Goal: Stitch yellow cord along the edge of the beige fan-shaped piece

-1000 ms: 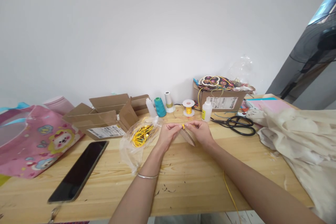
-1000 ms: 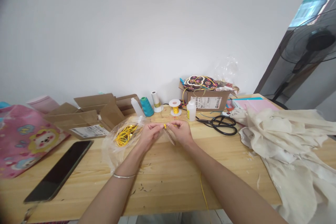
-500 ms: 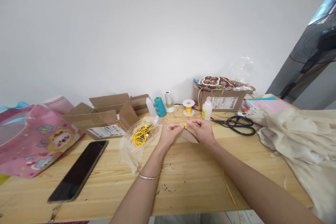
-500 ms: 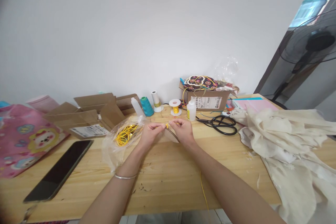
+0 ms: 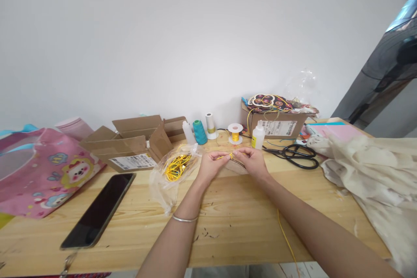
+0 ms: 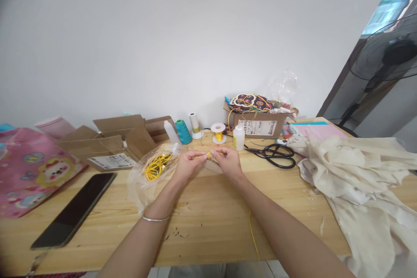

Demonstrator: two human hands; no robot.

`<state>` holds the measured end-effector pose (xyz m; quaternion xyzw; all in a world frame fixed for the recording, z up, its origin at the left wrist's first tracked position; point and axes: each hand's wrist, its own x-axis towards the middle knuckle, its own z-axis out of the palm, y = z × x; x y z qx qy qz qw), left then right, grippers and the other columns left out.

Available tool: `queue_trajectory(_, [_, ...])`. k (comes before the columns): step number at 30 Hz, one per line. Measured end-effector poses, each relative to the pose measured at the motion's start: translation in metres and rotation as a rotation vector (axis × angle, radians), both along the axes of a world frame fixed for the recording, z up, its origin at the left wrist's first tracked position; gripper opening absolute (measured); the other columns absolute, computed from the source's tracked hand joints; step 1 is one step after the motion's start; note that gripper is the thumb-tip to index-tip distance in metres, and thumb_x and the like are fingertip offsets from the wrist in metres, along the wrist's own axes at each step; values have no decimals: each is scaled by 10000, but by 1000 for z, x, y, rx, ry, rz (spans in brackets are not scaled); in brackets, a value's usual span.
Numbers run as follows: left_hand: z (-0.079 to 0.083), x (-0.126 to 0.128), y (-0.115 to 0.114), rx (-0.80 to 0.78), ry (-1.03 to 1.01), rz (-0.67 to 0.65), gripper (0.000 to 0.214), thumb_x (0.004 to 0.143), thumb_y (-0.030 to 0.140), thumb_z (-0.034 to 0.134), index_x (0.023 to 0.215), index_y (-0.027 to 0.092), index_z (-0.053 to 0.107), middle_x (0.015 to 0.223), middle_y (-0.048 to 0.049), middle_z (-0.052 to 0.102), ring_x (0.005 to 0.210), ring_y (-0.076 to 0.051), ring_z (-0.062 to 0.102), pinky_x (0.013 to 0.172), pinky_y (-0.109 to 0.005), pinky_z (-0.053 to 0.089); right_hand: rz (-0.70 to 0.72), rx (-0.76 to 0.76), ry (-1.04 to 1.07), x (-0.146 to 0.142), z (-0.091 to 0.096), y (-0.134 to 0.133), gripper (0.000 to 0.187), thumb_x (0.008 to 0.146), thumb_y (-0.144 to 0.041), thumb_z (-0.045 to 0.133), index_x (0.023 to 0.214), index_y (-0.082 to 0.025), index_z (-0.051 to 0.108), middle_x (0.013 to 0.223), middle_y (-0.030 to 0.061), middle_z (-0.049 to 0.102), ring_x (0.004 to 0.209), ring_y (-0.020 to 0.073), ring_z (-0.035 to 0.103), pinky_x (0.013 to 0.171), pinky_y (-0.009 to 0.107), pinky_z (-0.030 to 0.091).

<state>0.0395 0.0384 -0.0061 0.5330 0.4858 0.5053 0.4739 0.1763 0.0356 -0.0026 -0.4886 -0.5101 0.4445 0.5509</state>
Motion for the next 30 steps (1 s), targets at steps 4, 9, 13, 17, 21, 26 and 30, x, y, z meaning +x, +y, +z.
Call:
queue_trajectory(4, [1,0,-1,-8,7,-16,180,505,267,698,643,153,677,654,-40,669,579,-122,564,585,-234,435,-14,14,-22,-1,3,-2,168,564,-298,613,587,-132,631,582,30,619,562,135,524,569,261,404])
queue_trajectory(9, [-1,-2,0,10,16,-21,186,507,266,696,649,148,676,642,-40,667,568,-120,559,571,-231,434,-3,-1,-14,0,5,-1,158,557,-284,617,590,-131,632,596,33,622,580,137,529,586,262,400])
queue_trajectory(13, [-3,-1,1,39,30,12,185,511,267,690,649,145,677,625,-42,664,544,-121,552,534,-228,431,68,-39,38,4,4,1,186,541,-306,639,576,-124,620,569,14,598,525,103,485,541,238,372])
queue_trajectory(17, [-1,1,-1,84,38,-5,164,530,267,680,650,155,680,657,-51,670,601,-150,576,586,-257,455,187,-68,137,8,6,1,242,570,-355,634,531,-124,575,401,-59,421,381,35,298,394,188,238])
queue_trajectory(21, [1,3,-3,107,48,-24,151,556,267,667,664,161,675,682,-55,666,642,-159,579,628,-273,461,320,-165,313,10,8,-2,264,642,-386,577,616,-123,573,392,-104,186,363,23,108,352,187,71])
queue_trajectory(26, [-1,8,-1,135,-6,-84,183,599,294,629,707,146,631,810,-61,622,681,-140,554,518,-217,449,361,-213,410,9,9,-1,229,635,-342,582,644,-113,565,438,-102,149,380,22,91,355,181,42])
queue_trajectory(30, [-3,11,-1,103,-73,-138,181,611,292,616,698,136,586,777,-43,602,660,-121,541,556,-231,459,349,-234,415,9,10,-1,200,636,-309,572,611,-112,552,435,-99,168,375,16,102,351,173,48])
